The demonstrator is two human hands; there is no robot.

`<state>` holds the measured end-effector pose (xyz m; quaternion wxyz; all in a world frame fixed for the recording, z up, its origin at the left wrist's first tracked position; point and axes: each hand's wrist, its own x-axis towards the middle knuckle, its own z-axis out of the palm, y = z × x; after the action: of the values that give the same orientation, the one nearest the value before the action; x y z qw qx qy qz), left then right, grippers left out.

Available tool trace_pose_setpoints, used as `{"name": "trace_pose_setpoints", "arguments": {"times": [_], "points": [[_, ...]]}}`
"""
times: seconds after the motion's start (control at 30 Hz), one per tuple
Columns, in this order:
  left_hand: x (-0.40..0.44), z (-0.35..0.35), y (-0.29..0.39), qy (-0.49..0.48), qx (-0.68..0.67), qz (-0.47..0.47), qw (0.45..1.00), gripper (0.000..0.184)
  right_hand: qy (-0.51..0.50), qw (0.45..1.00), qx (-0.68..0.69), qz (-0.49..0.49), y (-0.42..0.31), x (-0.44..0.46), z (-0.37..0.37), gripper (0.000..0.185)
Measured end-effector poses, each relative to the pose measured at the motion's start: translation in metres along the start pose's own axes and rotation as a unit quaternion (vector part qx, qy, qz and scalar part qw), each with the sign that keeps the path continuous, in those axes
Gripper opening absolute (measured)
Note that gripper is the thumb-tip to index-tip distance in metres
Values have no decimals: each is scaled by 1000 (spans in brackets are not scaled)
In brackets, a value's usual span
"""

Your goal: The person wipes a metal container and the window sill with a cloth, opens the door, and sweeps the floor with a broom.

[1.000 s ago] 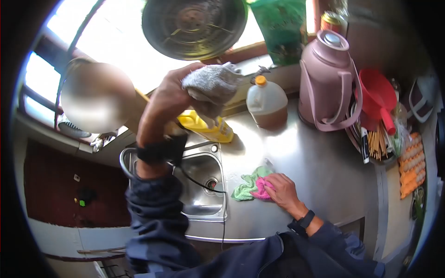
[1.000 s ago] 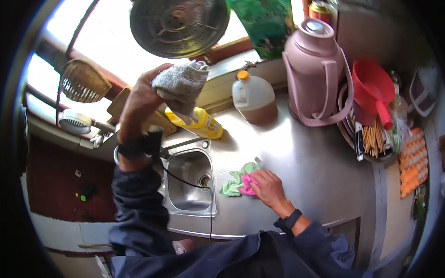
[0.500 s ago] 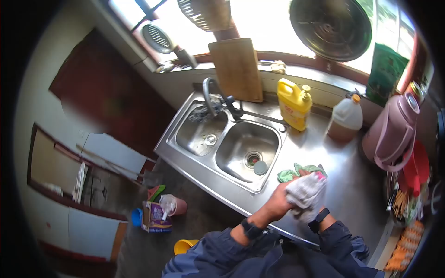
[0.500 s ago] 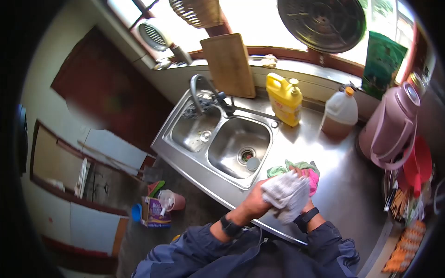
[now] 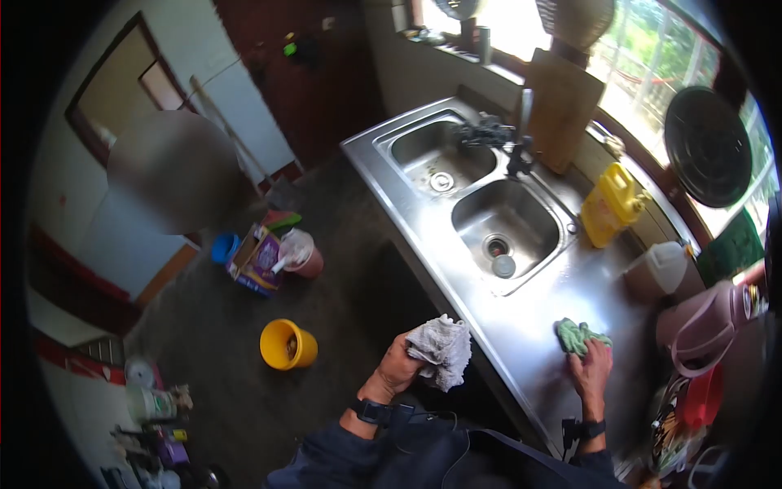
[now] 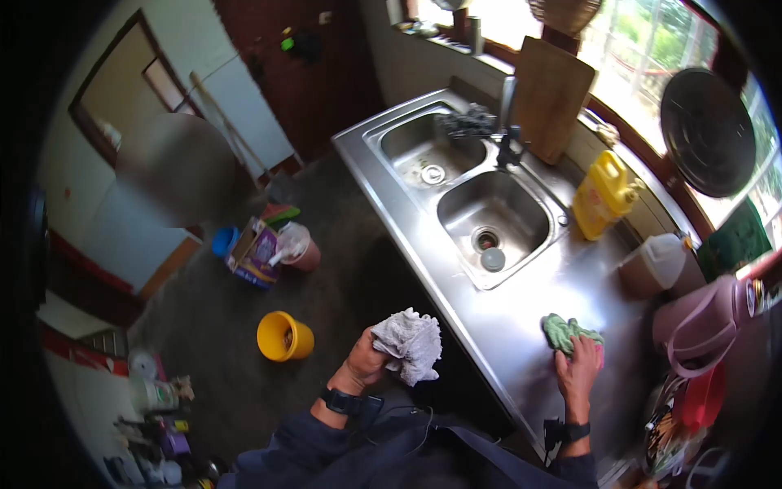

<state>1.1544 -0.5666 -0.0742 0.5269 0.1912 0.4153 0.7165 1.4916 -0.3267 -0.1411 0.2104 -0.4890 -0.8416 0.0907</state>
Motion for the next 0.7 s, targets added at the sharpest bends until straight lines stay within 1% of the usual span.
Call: {"name": "trace_pose_setpoints", "arguments": {"times": [0.03,0.1,0.13,0.2,0.27,0.33,0.37,0.47,0.53,0.6,0.63,0.7], "points": [[-11,-23,-3,18,5,11,1000,41,35,999,4,-24,-18,-6,-6,32],[-37,-66,-8,56,-2,21,998,38,-49,986,148,51,-57,-17,0,30],[-48,-84,-11,93,-9,21,995,36,-90,967,220,91,-82,-20,6,30],[-69,-112,-13,170,-8,30,985,35,-214,921,319,70,-146,-32,23,32],[-91,-143,-8,194,-15,-8,981,36,-351,873,338,-1,-218,-44,28,36],[-118,-178,5,201,-13,-38,979,38,-456,833,307,-61,-279,-53,34,42],[-131,-199,5,221,2,-31,975,38,-480,826,288,-71,-303,-58,38,45],[-166,-243,26,293,21,3,956,36,-510,802,305,-69,-347,-68,58,46],[-188,-276,34,341,12,22,940,36,-515,809,260,-109,-370,-65,68,47],[-207,-294,48,383,7,54,922,37,-512,819,214,-149,-372,-60,92,48],[-212,-301,53,418,9,33,908,37,-520,815,208,-146,-374,-54,101,50],[-220,-313,61,449,10,30,893,35,-526,818,182,-145,-378,-41,120,52]]}}
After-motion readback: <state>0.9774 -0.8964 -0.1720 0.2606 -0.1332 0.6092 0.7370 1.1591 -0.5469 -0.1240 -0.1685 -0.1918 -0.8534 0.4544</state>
